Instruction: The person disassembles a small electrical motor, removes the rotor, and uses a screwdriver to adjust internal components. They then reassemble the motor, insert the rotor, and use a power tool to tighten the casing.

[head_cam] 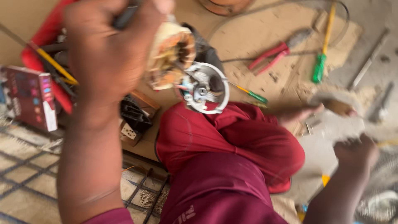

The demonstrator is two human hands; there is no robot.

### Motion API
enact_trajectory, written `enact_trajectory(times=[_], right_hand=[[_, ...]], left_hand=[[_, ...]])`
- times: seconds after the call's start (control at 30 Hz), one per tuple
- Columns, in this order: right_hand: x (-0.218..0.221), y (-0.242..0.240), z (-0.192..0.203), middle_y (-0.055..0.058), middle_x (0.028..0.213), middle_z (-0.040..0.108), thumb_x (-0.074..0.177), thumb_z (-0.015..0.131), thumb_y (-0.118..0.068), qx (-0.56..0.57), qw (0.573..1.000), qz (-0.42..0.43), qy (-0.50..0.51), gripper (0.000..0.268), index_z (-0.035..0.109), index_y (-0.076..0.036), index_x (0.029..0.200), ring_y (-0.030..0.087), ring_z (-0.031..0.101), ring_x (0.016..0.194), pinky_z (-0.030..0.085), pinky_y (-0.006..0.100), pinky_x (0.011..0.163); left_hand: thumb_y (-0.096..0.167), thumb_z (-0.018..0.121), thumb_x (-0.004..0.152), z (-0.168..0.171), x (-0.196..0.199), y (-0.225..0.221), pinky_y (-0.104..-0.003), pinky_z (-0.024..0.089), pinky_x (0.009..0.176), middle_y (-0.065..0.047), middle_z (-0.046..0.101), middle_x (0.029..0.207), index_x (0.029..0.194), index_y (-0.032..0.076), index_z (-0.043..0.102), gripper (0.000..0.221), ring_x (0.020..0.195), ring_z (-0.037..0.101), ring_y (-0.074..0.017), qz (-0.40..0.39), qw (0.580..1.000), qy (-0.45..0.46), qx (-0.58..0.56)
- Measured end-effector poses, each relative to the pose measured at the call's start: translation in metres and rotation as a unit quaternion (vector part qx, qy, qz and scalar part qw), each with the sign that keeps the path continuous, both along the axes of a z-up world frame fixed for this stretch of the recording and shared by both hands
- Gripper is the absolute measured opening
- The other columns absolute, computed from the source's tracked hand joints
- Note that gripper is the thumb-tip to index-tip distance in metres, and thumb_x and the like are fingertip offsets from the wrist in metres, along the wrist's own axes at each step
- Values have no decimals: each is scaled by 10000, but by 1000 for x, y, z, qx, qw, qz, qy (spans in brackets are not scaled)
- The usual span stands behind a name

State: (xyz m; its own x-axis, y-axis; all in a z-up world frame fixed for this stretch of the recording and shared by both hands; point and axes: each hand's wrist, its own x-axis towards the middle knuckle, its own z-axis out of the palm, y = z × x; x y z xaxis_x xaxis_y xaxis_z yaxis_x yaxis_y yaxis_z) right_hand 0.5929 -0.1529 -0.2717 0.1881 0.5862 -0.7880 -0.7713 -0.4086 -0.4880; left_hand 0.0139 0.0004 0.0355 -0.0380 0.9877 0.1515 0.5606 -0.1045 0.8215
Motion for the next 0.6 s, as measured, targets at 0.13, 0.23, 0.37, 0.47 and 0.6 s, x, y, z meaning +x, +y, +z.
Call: enact_trajectory(times=[0.13,0.23,0.37,0.47,0.6], right_hand=[[-106,-4,47,142,1399,600,797,609,-26,72,936,282,-196,638,533,-50,1430,268,615,1262,531,388,1025],[-235,16,56,129,1489,498,662,808,52,223,923,314,-19,914,414,-53,1481,320,519,1394,478,514,1138],[-350,46,76,143,1515,529,816,826,77,323,866,278,260,816,437,-54,1521,327,505,1453,385,652,1295],[-366,59,93,168,1342,550,874,826,75,319,881,240,254,786,424,-82,1531,359,546,1323,389,652,1228],[-341,65,120,104,1422,556,766,849,32,366,897,198,151,930,399,-152,1559,300,599,1312,440,574,1202]], left_hand=[[100,686,1150,-8,2,6,-243,434,670,-4,666,853,992,-33,671,207,750,613,-79,-90,993,-31,74],[127,684,1126,-19,11,21,-257,466,702,-14,673,868,991,-20,665,200,772,618,-82,-105,985,-29,132],[178,733,1028,-29,23,32,-303,461,647,26,634,774,900,17,652,221,678,579,-90,-52,986,-21,155],[251,804,993,-31,35,37,-368,343,533,17,527,583,718,45,617,391,513,473,-136,-5,993,-12,120],[289,816,944,-28,50,37,-376,440,505,7,571,565,711,59,603,391,481,575,-166,41,986,6,160]])
